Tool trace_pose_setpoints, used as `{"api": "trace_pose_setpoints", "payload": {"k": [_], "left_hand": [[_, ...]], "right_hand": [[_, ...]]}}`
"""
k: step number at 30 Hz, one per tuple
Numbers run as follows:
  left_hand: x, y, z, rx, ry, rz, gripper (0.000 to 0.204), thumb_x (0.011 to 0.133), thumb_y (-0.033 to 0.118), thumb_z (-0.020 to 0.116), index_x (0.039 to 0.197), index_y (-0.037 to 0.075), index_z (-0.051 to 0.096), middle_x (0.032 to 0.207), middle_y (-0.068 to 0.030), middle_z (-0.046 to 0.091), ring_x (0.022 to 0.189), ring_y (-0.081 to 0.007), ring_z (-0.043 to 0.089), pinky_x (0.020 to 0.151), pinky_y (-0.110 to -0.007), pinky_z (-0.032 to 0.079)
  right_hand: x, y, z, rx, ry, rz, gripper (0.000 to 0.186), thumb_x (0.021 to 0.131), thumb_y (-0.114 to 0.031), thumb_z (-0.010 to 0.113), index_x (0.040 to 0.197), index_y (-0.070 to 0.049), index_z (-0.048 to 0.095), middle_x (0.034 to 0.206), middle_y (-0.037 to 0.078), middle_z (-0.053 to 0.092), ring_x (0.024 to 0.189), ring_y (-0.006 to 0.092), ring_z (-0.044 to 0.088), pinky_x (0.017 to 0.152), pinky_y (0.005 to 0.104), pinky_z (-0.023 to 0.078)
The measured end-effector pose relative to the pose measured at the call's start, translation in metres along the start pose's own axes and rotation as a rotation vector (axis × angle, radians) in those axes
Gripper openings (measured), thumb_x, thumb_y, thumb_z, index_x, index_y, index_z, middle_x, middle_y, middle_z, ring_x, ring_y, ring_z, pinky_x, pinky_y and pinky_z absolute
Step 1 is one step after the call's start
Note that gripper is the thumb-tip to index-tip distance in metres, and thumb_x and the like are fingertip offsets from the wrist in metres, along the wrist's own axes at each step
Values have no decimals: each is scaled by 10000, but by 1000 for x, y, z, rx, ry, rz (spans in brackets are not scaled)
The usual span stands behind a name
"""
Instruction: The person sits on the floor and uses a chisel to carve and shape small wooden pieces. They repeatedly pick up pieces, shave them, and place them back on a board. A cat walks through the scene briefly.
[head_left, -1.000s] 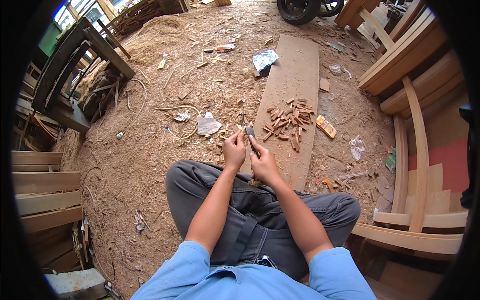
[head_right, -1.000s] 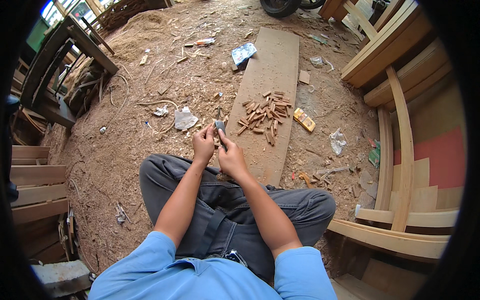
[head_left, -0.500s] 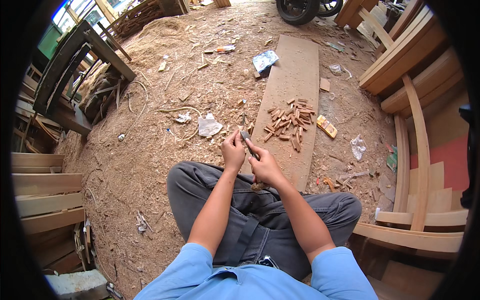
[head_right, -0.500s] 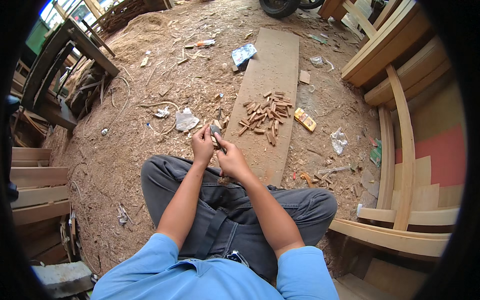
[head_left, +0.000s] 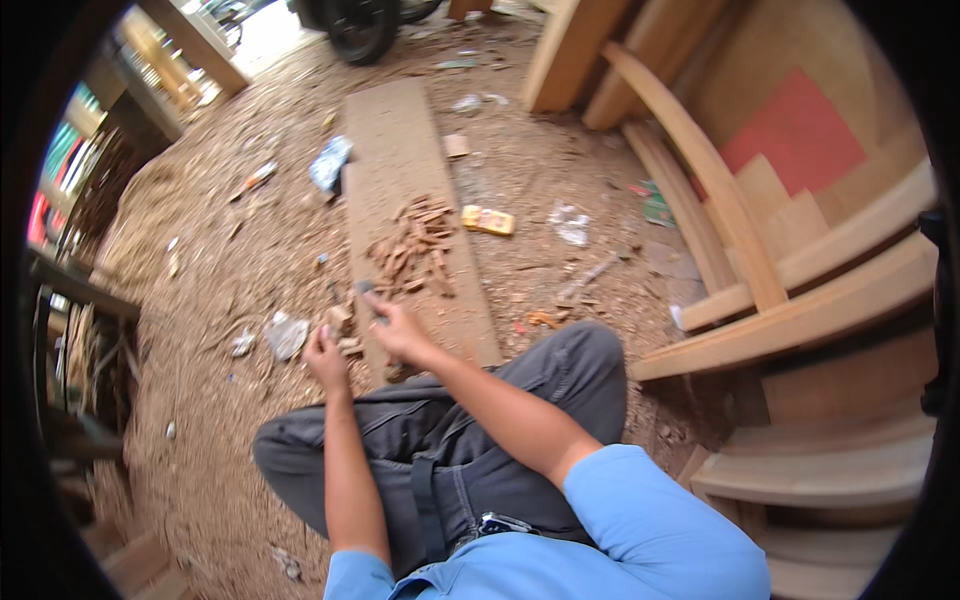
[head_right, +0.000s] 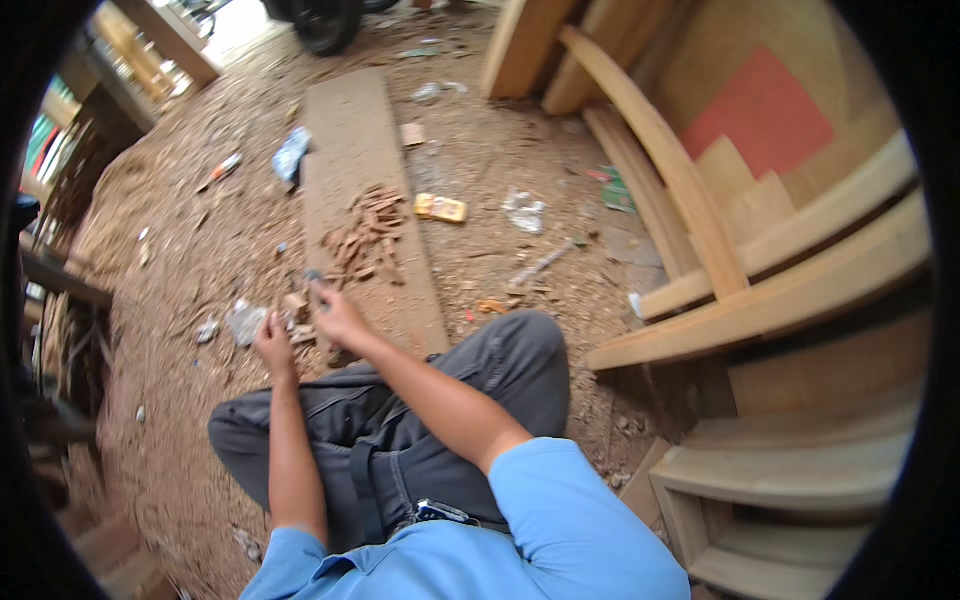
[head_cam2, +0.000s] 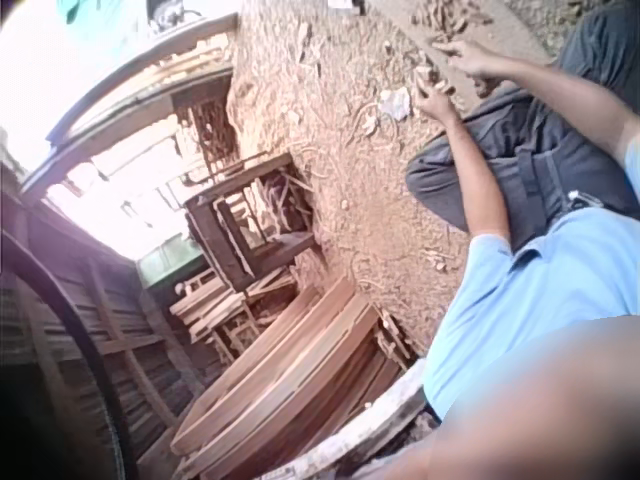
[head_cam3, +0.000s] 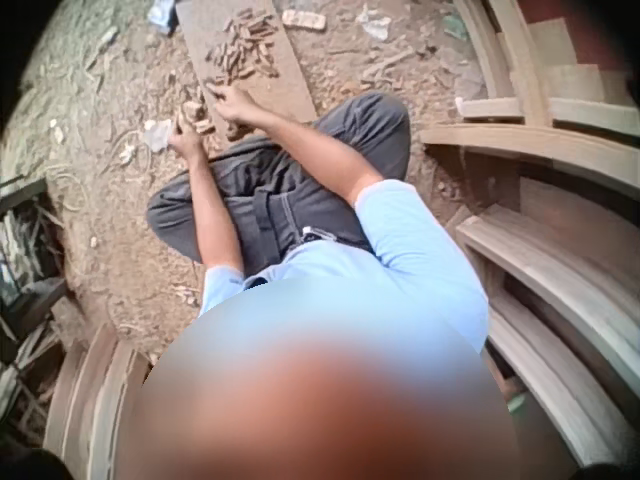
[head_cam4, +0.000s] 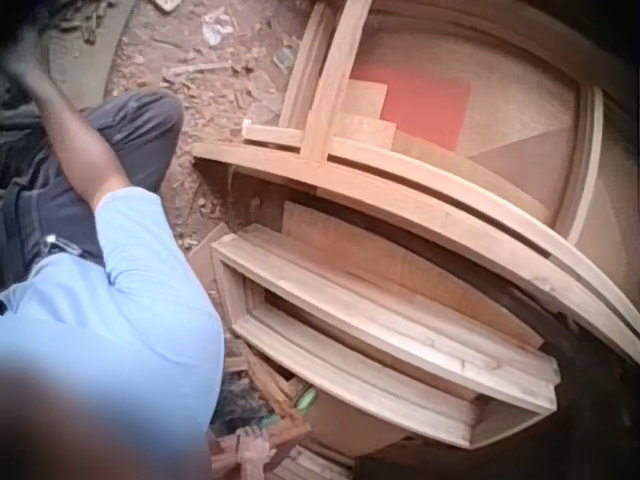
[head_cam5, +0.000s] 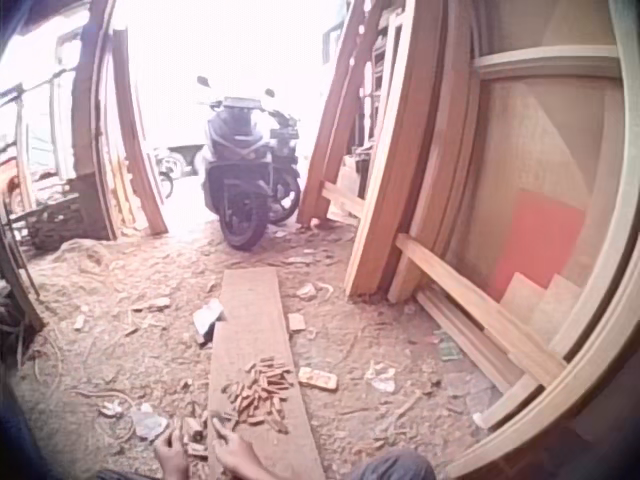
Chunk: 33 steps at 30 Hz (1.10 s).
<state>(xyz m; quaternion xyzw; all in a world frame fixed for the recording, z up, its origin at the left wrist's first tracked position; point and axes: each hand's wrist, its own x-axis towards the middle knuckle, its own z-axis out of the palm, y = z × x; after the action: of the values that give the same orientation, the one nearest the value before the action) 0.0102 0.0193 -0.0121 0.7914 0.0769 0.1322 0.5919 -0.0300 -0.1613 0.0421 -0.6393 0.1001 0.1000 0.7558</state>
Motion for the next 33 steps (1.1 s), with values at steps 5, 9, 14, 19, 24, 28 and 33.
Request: {"api": "trace_pose_setpoints", "payload": {"k": [5,9,14,19,24,28,33], "left_hand": [[26,-41,-13,182,-114,-170,336,974,261,638,1161,-13,697,926,-89,703,720,-138,612,600,-272,499],[6,-14,11,-116,-393,-310,383,985,348,605,1209,41,649,879,-49,675,635,-87,550,477,-239,439],[-43,52,13,-21,-631,-69,416,921,388,702,991,-23,703,683,-24,536,570,-104,408,491,-256,314],[-81,93,14,51,-681,-23,444,907,433,714,861,-8,685,642,-30,482,554,-117,371,533,-286,352],[-119,97,41,61,-747,-29,434,907,432,712,870,0,685,651,-27,492,557,-115,377,531,-283,353],[-148,94,66,64,-796,-37,426,907,431,710,878,7,686,659,-25,500,559,-113,382,530,-281,354],[-168,97,91,58,-841,-39,417,907,430,708,888,14,686,669,-23,511,562,-111,388,528,-278,356]], "right_hand": [[-53,-14,-8,16,110,-37,667,847,-52,593,1490,-100,421,1264,185,651,767,180,673,682,314,555],[-170,-22,-46,252,86,-31,927,807,108,460,1592,-294,175,945,131,682,503,132,593,499,306,534],[-299,-22,-78,224,329,-93,902,832,92,512,1585,-304,212,698,16,501,504,124,570,497,280,507],[-361,-11,-81,-13,433,-118,773,831,88,560,1511,-255,424,738,38,583,529,106,567,516,275,506],[-374,12,-74,119,362,-145,820,770,111,616,1498,-224,444,873,48,659,584,113,583,548,271,513],[-355,26,-72,-64,361,-199,802,741,100,643,1478,-157,463,986,131,692,640,167,663,548,293,531],[-344,32,-81,-1,352,-102,801,693,101,652,1455,-57,465,1019,229,679,567,228,683,488,344,552]]}}
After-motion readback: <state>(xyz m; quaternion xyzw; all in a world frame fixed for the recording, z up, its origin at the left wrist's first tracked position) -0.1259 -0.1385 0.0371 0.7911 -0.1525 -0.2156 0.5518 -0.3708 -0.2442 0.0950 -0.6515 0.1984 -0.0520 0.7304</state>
